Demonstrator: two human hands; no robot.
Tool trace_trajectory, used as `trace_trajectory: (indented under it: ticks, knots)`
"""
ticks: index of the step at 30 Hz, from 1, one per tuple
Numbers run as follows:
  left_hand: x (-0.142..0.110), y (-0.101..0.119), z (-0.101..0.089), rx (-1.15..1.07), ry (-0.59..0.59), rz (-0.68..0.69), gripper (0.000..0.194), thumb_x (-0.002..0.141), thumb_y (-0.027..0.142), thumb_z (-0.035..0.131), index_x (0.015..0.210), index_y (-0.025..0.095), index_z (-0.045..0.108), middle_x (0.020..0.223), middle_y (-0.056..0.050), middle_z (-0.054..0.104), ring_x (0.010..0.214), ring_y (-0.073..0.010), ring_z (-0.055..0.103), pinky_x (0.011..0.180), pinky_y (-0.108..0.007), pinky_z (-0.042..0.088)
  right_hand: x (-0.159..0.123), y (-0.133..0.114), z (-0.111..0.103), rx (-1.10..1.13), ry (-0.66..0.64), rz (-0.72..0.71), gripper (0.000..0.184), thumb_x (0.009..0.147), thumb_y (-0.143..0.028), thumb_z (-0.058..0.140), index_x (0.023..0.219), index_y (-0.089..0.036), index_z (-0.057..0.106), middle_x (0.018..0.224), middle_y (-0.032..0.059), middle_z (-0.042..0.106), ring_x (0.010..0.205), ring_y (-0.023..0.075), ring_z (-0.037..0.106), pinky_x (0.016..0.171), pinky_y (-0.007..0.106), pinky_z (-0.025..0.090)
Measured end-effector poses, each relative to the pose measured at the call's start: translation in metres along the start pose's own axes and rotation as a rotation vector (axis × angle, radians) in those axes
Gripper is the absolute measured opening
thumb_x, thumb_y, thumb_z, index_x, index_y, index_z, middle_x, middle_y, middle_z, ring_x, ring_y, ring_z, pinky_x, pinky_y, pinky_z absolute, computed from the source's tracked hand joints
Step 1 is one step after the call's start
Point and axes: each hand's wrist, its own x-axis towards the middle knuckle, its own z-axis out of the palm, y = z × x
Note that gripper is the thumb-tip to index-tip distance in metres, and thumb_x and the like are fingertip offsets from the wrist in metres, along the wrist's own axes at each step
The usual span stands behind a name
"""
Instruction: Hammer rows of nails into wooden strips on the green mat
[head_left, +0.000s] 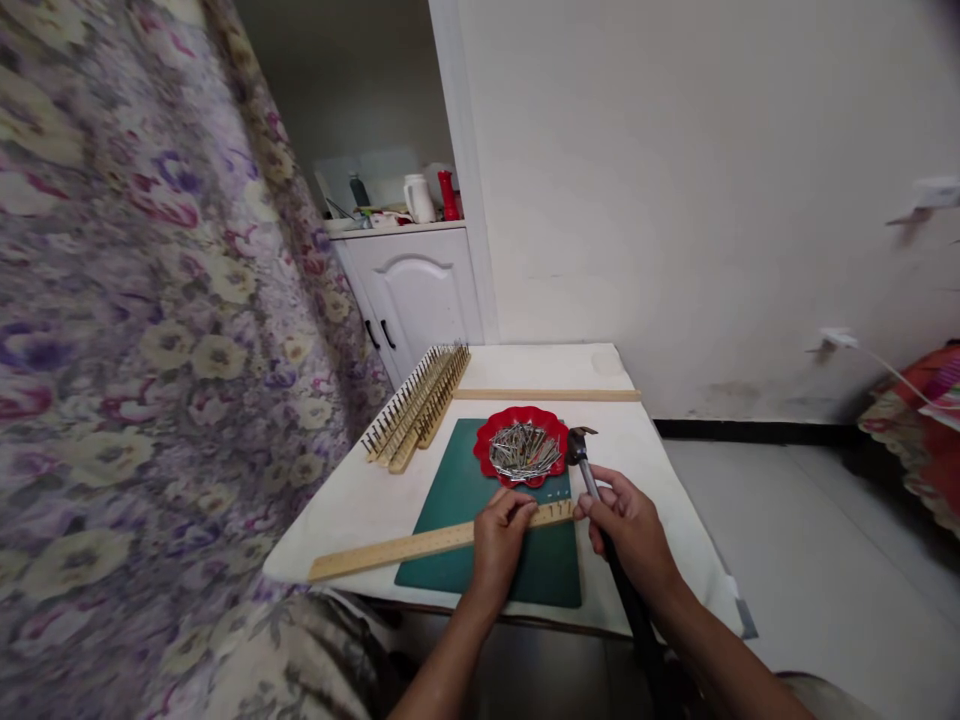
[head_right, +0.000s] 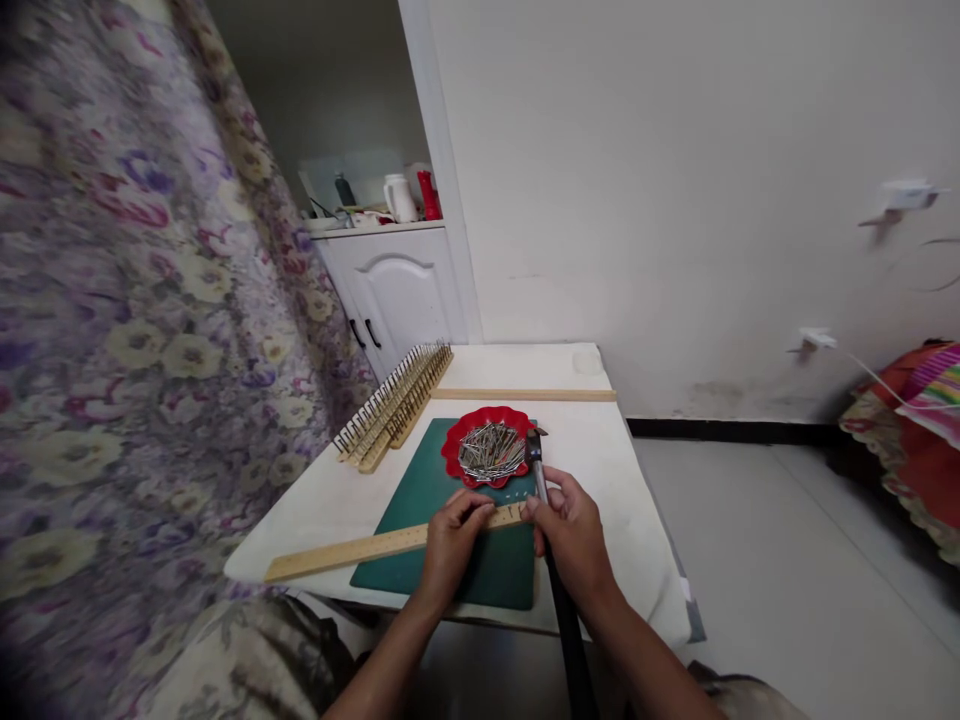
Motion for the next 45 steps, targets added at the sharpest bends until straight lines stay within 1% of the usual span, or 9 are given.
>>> trace_trajectory:
  ticks: [6, 18, 21, 24, 27, 30, 35, 41, 45]
  knots:
    - [0.004, 0.000, 0.004, 0.085, -0.020, 0.038, 0.015, 0.081, 0.025, 0.053, 0.076, 0.018, 0.066, 0.077, -0.001, 0.062, 0.076, -0.0157, 0.058, 0.071, -0.025, 0.042, 0.000, 0.004, -0.005, 0.006, -0.023, 0.001, 0.043, 0.071, -0.034, 0.066, 0.108, -0.015, 0.054, 0.061, -0.0034, 0.061, 0.033, 0.0065, 0.041, 0.035, 0.019, 0.030]
    - [0.006, -0.002, 0.008, 0.224, -0.045, 0.039, 0.014, 0.082, 0.024, 0.054, 0.078, 0.019, 0.067, 0.081, -0.001, 0.064, 0.079, -0.0157, 0.059, 0.072, -0.025, 0.041, 0.000, 0.004, -0.012, 0.005, -0.028, 0.008, 0.042, 0.072, -0.032, 0.065, 0.108, -0.015, 0.053, 0.059, -0.0039, 0.061, 0.031, 0.0066, 0.042, 0.034, 0.019, 0.030]
    - [0.006, -0.002, 0.010, 0.252, -0.046, 0.047, 0.014, 0.082, 0.025, 0.054, 0.079, 0.019, 0.067, 0.083, -0.001, 0.064, 0.080, -0.0153, 0.059, 0.072, -0.024, 0.041, -0.002, 0.001, -0.013, -0.007, -0.062, 0.017, 0.041, 0.073, -0.033, 0.065, 0.108, -0.015, 0.054, 0.059, -0.0039, 0.061, 0.031, 0.0066, 0.042, 0.034, 0.020, 0.031]
    - [0.007, -0.003, 0.011, 0.269, -0.046, 0.041, 0.015, 0.082, 0.026, 0.054, 0.078, 0.019, 0.067, 0.081, -0.001, 0.064, 0.077, -0.0148, 0.058, 0.070, -0.024, 0.040, -0.005, 0.000, -0.012, -0.014, -0.139, 0.051, 0.038, 0.074, -0.033, 0.064, 0.106, -0.015, 0.054, 0.059, -0.0040, 0.061, 0.030, 0.0061, 0.041, 0.033, 0.019, 0.030]
    - [0.007, -0.004, 0.013, 0.286, -0.044, 0.023, 0.014, 0.081, 0.025, 0.055, 0.077, 0.019, 0.066, 0.081, -0.001, 0.064, 0.075, -0.0141, 0.058, 0.068, -0.023, 0.039, -0.008, 0.005, -0.009, -0.020, -0.232, 0.090, 0.036, 0.075, -0.032, 0.064, 0.106, -0.016, 0.053, 0.060, -0.0038, 0.062, 0.029, 0.0056, 0.041, 0.031, 0.018, 0.029]
    - [0.007, -0.007, 0.015, 0.300, -0.037, 0.016, 0.013, 0.081, 0.026, 0.055, 0.077, 0.019, 0.065, 0.080, -0.001, 0.064, 0.073, -0.0136, 0.057, 0.066, -0.022, 0.038, -0.010, 0.012, -0.004, -0.046, -0.282, 0.108, 0.033, 0.076, -0.029, 0.062, 0.105, -0.016, 0.054, 0.061, -0.0040, 0.062, 0.028, 0.0049, 0.041, 0.030, 0.017, 0.028]
    - [0.006, -0.010, 0.016, 0.320, -0.032, 0.017, 0.014, 0.081, 0.027, 0.055, 0.073, 0.019, 0.063, 0.076, 0.000, 0.061, 0.069, -0.0128, 0.056, 0.062, -0.022, 0.036, -0.014, 0.017, 0.000, -0.066, -0.297, 0.113, 0.032, 0.079, -0.025, 0.059, 0.109, -0.017, 0.053, 0.062, -0.0046, 0.061, 0.029, 0.0032, 0.040, 0.031, 0.015, 0.029]
    - [0.005, -0.008, 0.016, 0.334, -0.045, 0.000, 0.013, 0.081, 0.022, 0.054, 0.071, 0.018, 0.062, 0.075, 0.001, 0.060, 0.068, -0.0118, 0.055, 0.060, -0.021, 0.034, -0.020, 0.018, -0.002, -0.127, -0.307, 0.105, 0.031, 0.079, -0.024, 0.058, 0.109, -0.018, 0.053, 0.061, -0.0061, 0.059, 0.030, 0.0039, 0.042, 0.031, 0.015, 0.029]
    - [0.005, -0.008, 0.016, 0.332, -0.048, 0.001, 0.014, 0.081, 0.024, 0.054, 0.070, 0.018, 0.061, 0.074, 0.001, 0.059, 0.067, -0.0118, 0.054, 0.059, -0.021, 0.033, -0.021, 0.019, -0.003, -0.132, -0.313, 0.098, 0.031, 0.082, -0.023, 0.055, 0.112, -0.019, 0.051, 0.064, -0.0055, 0.060, 0.030, 0.0034, 0.042, 0.032, 0.015, 0.029]
